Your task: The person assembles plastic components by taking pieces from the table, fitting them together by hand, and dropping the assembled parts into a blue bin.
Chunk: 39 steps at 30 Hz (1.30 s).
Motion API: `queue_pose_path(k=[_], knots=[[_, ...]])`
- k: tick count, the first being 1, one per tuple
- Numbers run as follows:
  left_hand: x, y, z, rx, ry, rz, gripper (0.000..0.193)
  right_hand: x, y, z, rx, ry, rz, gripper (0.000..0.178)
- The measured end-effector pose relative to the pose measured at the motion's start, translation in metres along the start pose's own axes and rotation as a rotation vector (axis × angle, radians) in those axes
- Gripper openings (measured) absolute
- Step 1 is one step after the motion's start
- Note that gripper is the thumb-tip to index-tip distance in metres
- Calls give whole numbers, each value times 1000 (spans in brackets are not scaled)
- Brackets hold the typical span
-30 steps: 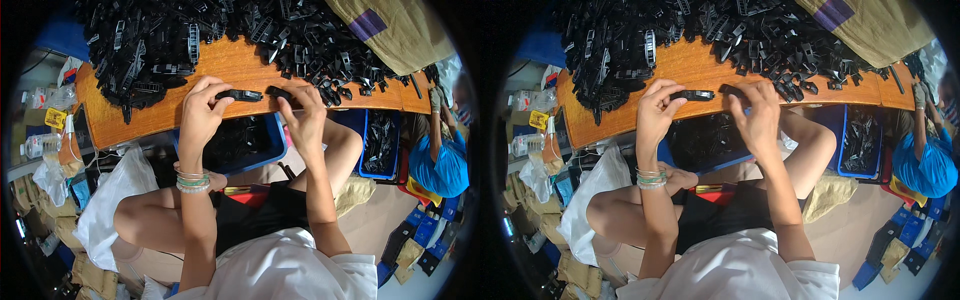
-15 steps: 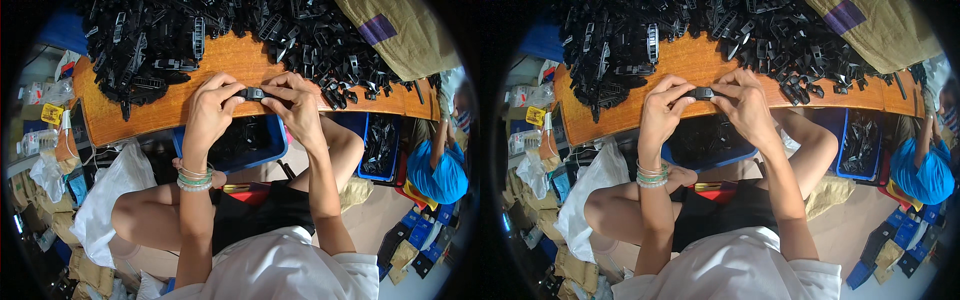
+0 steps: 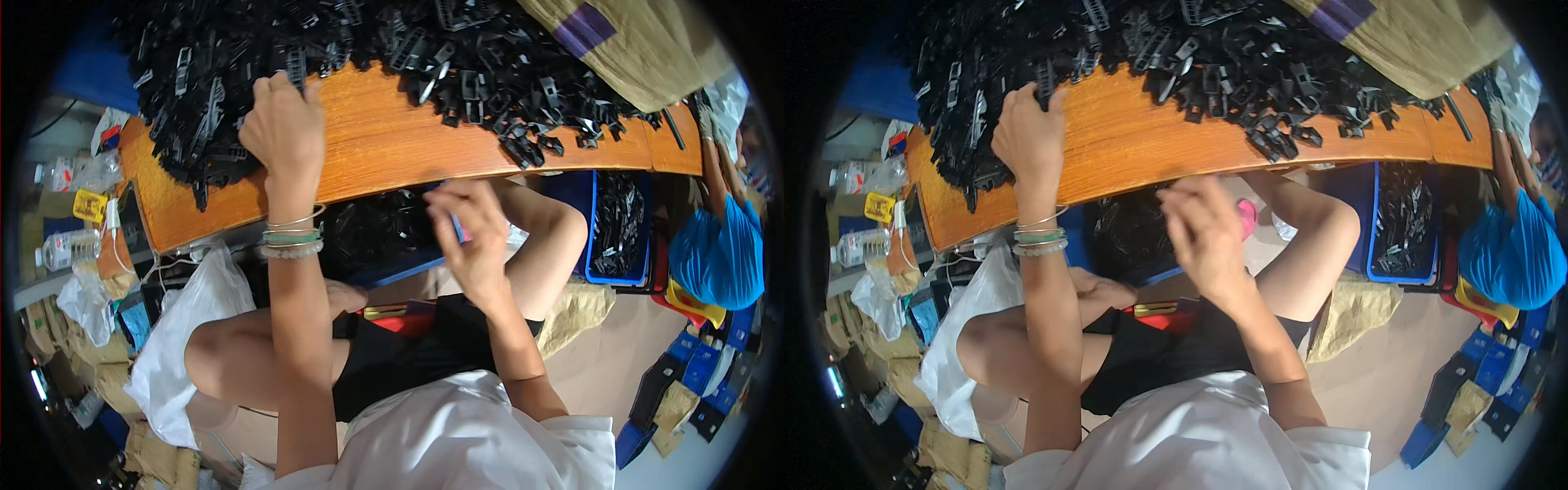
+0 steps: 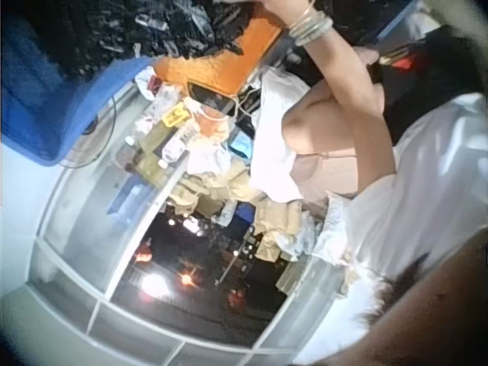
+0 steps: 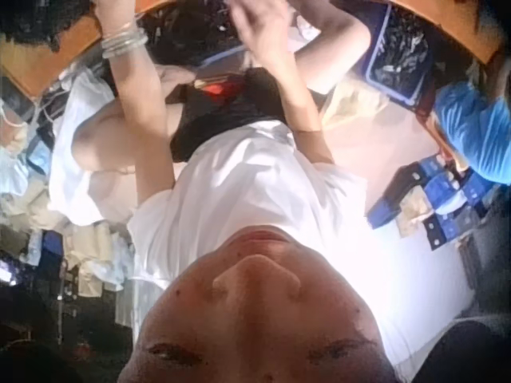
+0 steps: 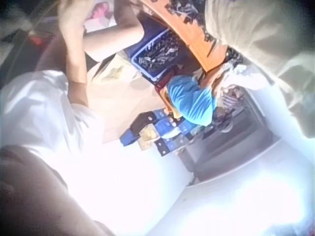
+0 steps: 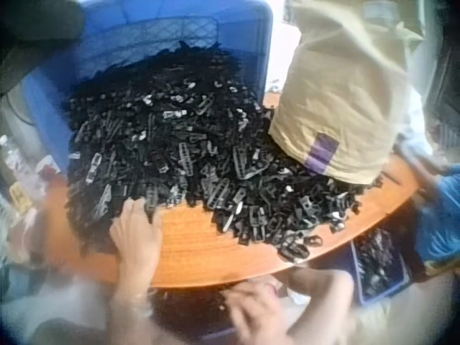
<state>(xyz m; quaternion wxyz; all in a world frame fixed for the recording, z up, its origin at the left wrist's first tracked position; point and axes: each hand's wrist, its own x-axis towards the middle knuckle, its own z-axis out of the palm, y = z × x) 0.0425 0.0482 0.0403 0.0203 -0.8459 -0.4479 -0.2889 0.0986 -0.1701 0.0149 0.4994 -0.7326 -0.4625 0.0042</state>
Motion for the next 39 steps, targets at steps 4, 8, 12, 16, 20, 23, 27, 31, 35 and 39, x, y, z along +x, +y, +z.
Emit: queue_pose_path(k=[4,8,12,16,20,23,27,31,35,39], knots=[[7,-2,7,54,70,-14,29,12,40,-36,-510,393,69,24],[-10,10,2,-121,-19,-29,27,23,61,-44,-694,373,7,22],[-44,10,7,-352,-44,177,24,27,56,-27,-595,310,-66,19],[-48,11,5,-462,-108,196,25,33,49,-4,-189,302,-44,19],[-35,9,3,-618,-306,87,27,44,22,17,90,205,161,25],[-35,8,-2,-650,-353,91,25,46,26,22,75,136,112,26],[-58,7,-4,-612,-150,267,17,37,28,15,-134,59,160,26],[-77,6,-12,-692,-100,253,12,39,23,4,-254,31,188,24],[-85,1,-18,-742,-111,264,16,49,20,1,-100,26,187,22],[-87,-6,-23,-808,-162,185,17,46,16,6,147,-85,263,23]])
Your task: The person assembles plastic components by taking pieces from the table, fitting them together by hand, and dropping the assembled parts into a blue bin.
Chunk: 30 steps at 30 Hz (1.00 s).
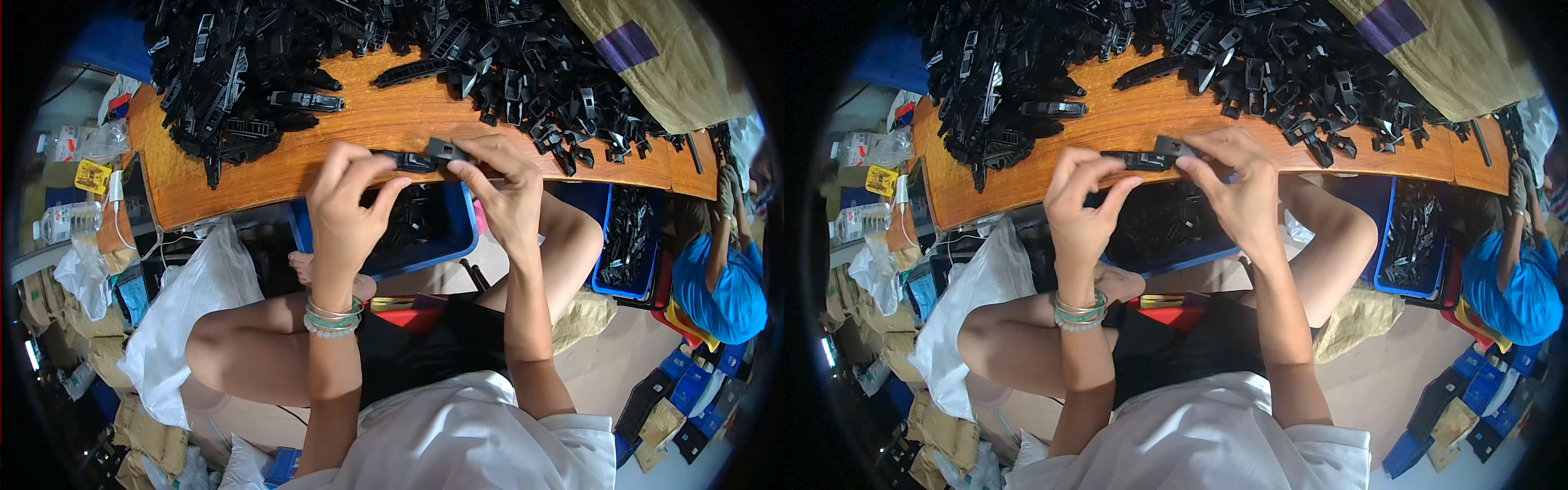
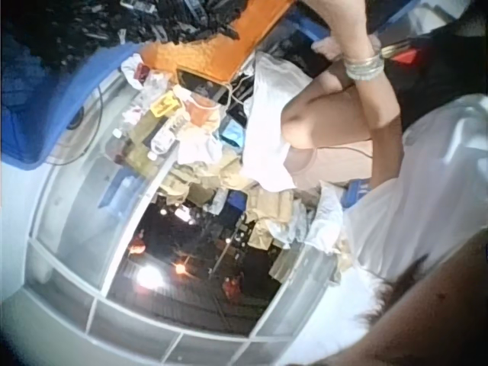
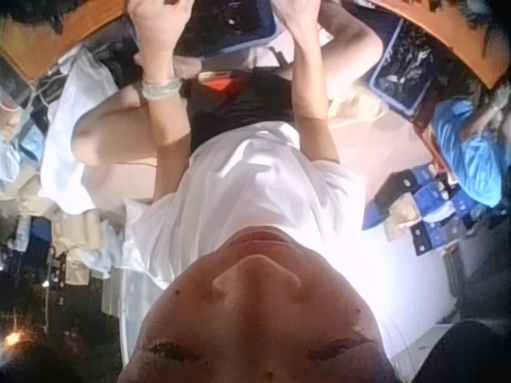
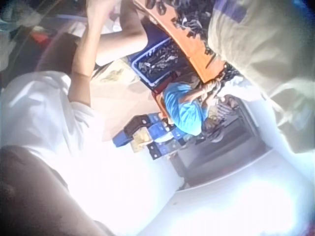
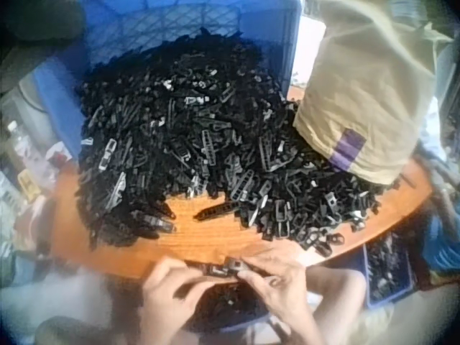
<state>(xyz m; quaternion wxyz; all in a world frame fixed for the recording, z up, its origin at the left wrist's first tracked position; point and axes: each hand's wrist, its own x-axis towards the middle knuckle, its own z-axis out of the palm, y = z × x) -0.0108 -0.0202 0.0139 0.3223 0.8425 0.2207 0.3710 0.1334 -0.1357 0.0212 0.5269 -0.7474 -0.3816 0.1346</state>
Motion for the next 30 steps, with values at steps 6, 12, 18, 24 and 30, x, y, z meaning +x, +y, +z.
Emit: queue_pose_path(k=[6,12,18,24,30], knots=[[4,-18,-6,-71,-27,-199,26,-2,3,3,-14,-120,-90,25],[10,-18,-5,-169,-91,-158,24,6,-3,15,-137,-142,-228,26],[19,-21,-13,-308,-217,-186,22,-18,-7,7,-116,-136,-192,25],[63,-21,11,135,-27,-13,24,-41,-19,4,-3,-170,-223,31],[100,-28,32,345,-192,73,28,-16,33,-57,-793,578,-151,23]])
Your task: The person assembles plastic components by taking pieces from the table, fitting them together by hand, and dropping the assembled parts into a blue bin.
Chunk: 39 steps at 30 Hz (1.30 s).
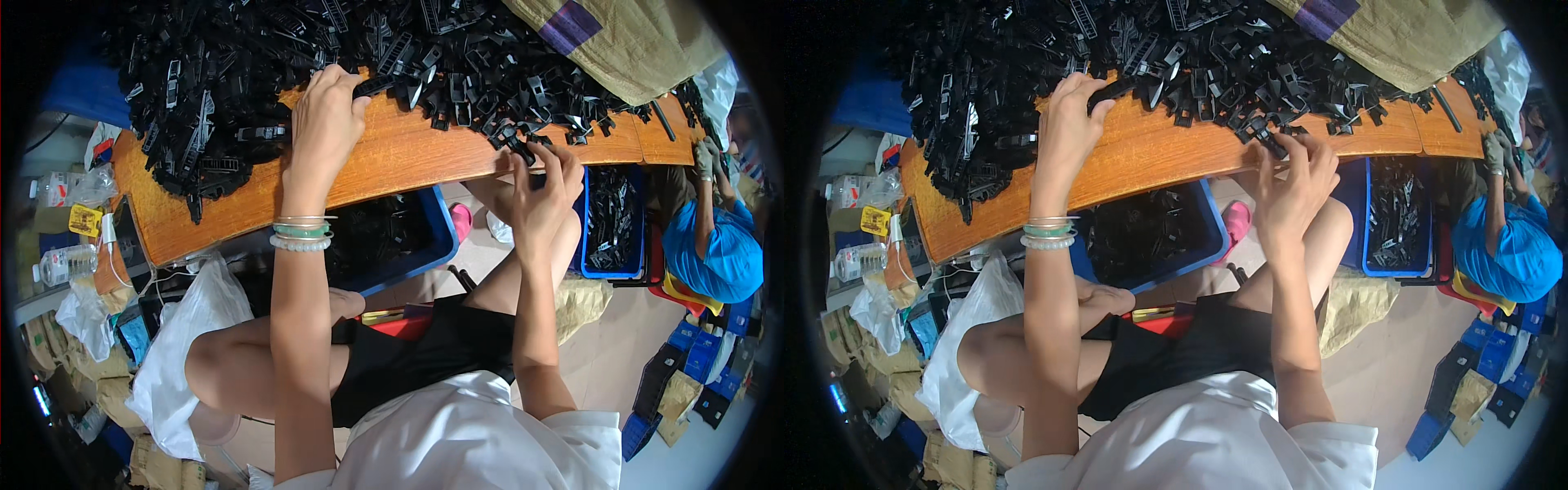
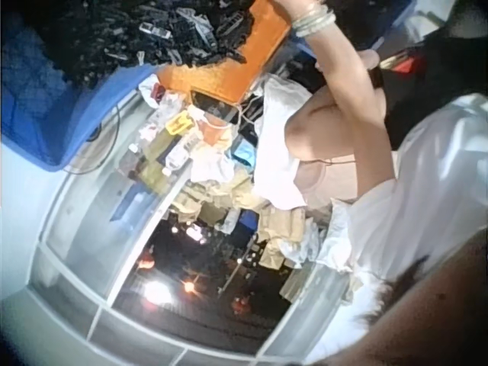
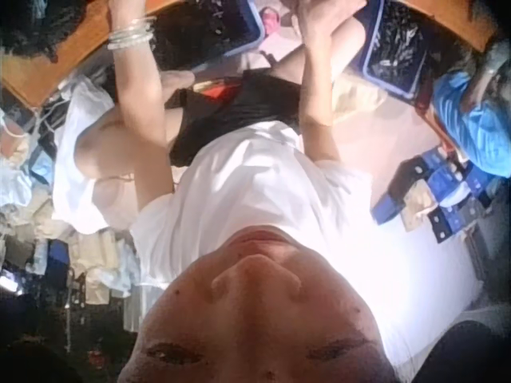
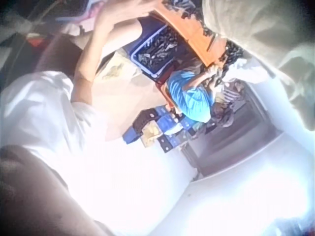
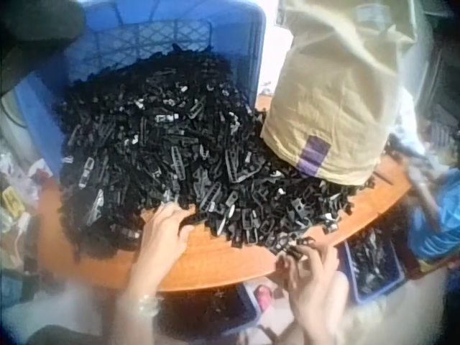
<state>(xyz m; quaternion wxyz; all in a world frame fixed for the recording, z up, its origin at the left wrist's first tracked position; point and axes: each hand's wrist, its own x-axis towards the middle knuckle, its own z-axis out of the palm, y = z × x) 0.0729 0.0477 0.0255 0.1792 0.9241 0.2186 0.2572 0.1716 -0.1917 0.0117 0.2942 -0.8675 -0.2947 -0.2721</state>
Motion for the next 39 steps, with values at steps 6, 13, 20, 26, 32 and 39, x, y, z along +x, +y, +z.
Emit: queue_pose_path(k=[6,13,20,26,32,39], knots=[[-27,18,-19,-167,73,-186,24,-11,19,3,73,-56,-19,20],[-61,22,14,-291,274,-7,21,-16,-26,9,827,-208,442,19],[-80,38,7,57,220,-30,37,-6,-44,23,888,-402,470,23],[-74,29,2,-390,129,-35,26,-9,-49,27,416,-261,-72,31],[-52,17,-15,-193,-123,120,27,-8,-43,22,512,-347,134,27],[-60,7,-8,-357,-49,-2,26,-14,-58,13,719,-480,30,29]])
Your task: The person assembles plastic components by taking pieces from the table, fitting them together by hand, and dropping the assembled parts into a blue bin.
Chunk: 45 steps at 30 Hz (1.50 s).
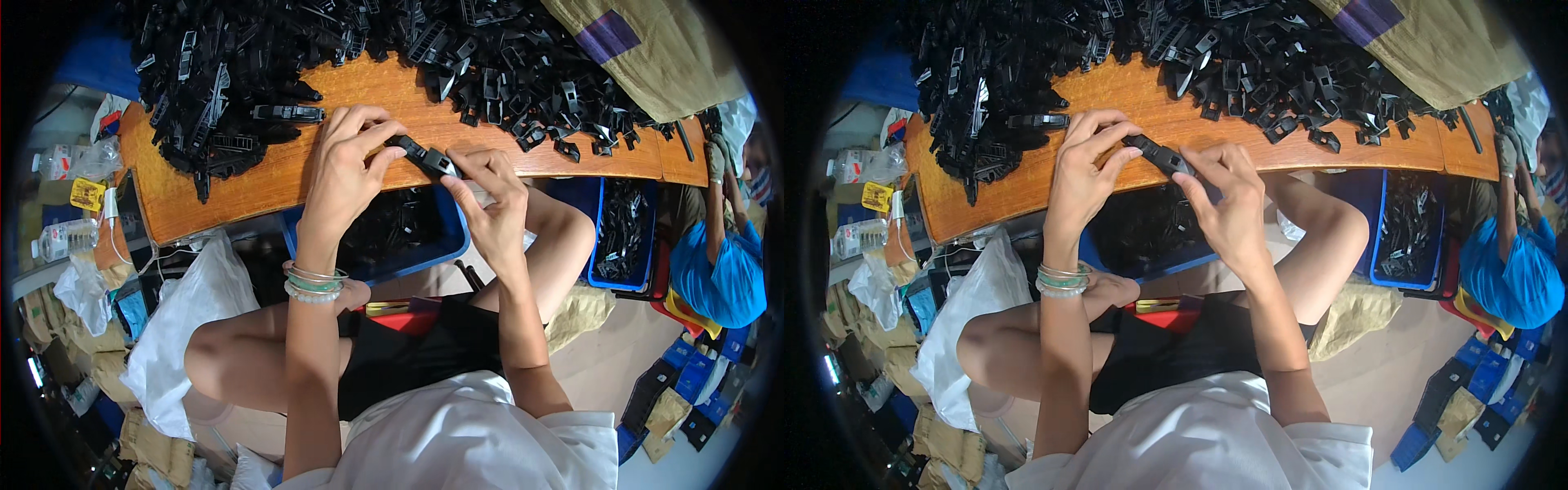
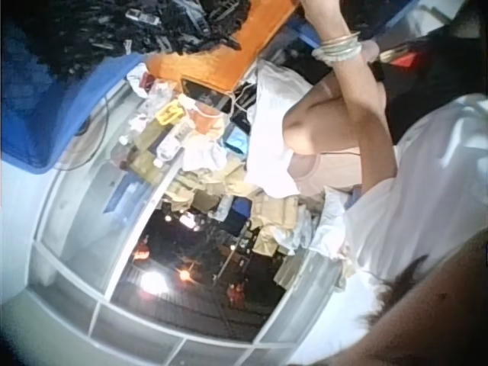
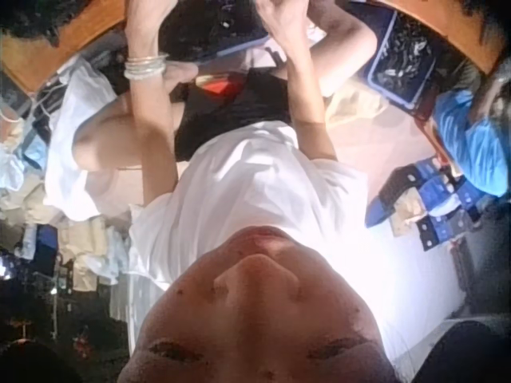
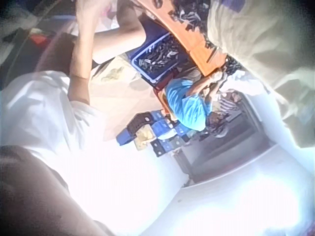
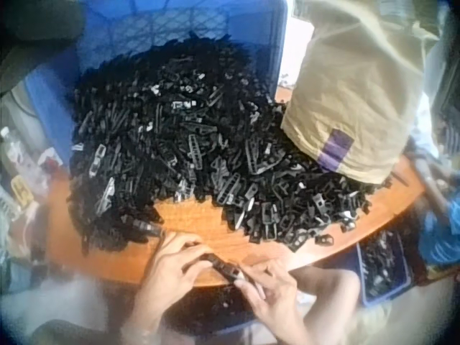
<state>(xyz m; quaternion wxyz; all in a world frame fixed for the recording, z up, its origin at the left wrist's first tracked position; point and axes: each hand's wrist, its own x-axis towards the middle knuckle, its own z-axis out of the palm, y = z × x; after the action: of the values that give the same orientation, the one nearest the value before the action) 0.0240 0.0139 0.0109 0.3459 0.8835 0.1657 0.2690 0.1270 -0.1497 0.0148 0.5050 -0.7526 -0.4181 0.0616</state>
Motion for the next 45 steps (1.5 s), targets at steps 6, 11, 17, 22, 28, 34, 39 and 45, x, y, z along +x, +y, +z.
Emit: queue_pose_path(k=[6,11,17,22,28,34,39,45], knots=[[-2,-3,2,-62,65,9,20,-9,-5,8,-170,59,20,30],[-5,0,7,-105,73,36,24,4,-12,19,-274,67,-18,28],[-9,2,1,-258,203,20,24,-18,-6,-2,36,-59,55,26],[-2,3,-28,531,407,10,25,-49,-6,3,15,-353,133,24],[7,-5,-44,780,255,-57,22,13,5,11,-347,305,-149,15],[8,9,-21,474,81,188,21,50,20,21,-737,372,-131,21],[-2,15,2,59,36,120,17,27,10,23,-587,228,-106,22],[-10,4,-3,42,122,-15,23,21,4,15,158,177,87,25]])
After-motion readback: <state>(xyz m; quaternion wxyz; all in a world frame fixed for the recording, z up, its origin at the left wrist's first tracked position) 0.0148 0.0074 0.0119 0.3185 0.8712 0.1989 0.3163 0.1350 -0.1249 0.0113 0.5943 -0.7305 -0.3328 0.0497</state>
